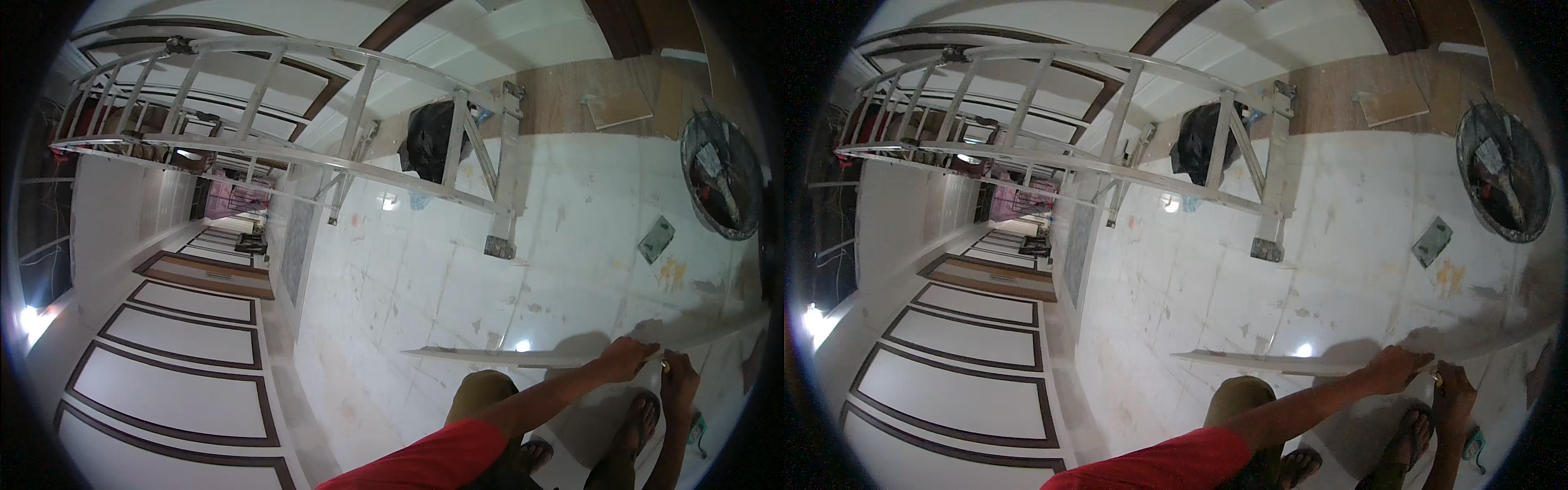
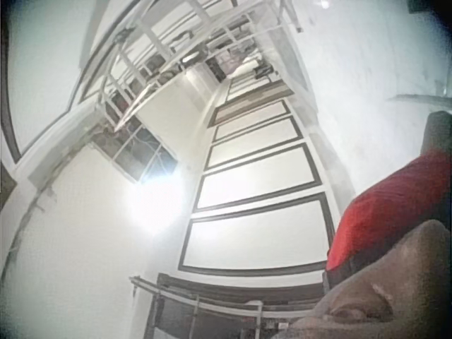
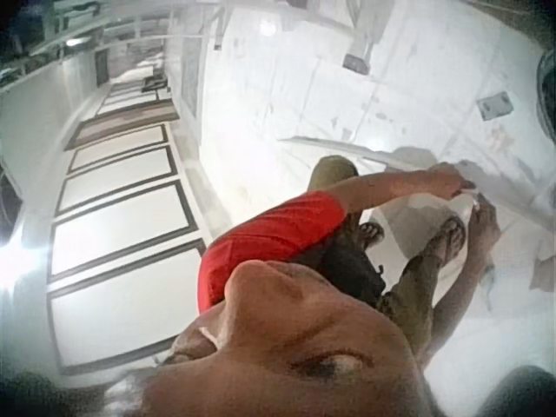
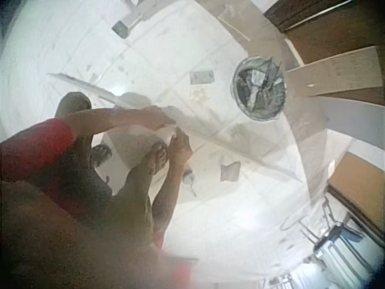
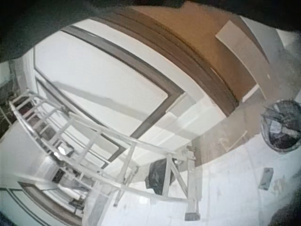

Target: The person holds a long white trim piece against the floor, scores a mark on it using a utility knife, and then continues to cut or trim the edge of the piece by hand.

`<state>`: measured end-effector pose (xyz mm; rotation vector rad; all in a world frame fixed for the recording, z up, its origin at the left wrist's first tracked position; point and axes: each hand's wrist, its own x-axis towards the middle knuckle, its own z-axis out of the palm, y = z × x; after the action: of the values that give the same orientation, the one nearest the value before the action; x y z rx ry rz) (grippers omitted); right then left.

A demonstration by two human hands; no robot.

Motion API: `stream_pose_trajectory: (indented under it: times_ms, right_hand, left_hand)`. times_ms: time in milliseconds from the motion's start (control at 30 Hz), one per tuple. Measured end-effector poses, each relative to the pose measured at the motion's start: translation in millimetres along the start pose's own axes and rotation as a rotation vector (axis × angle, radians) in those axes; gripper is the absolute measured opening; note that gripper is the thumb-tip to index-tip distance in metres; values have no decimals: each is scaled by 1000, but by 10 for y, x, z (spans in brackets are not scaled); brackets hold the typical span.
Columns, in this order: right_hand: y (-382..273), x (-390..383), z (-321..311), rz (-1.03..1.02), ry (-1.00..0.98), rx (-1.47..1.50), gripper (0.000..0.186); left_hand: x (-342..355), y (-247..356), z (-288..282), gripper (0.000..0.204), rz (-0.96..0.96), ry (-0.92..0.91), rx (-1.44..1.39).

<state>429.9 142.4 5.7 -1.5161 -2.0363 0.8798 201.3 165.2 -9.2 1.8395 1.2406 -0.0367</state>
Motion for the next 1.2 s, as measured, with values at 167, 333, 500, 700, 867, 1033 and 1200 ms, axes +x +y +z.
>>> stream_pose_trajectory:
  times_ms: [167, 333, 500, 700, 867, 1033, 1200]
  right_hand:
    - [361, -113, 6, -88, 25, -142, 37]
    - [414, -130, 73, -156, -18, -210, 40]
    - [517, -201, -6, -223, 34, -254, 46]
    - [367, -112, 16, -259, 76, -211, 40]
    - [369, -134, 138, -268, 75, -189, 39]
    - [384, -205, -87, -279, 103, -252, 36]
    - [329, -207, -183, -144, -83, -272, 40]
  left_hand:
    - [118, 110, 51, 55, 34, 35, -7]
    - [108, -18, 121, 53, 106, 172, -9]
    - [164, 113, 63, 57, 4, -46, 16]
    - [110, -44, 168, 55, 105, 167, 10]
    - [29, -70, 135, 56, 48, 113, 4]
    - [181, 100, 164, 56, 32, 7, 28]
    - [232, -150, 293, 58, -11, -55, 71]
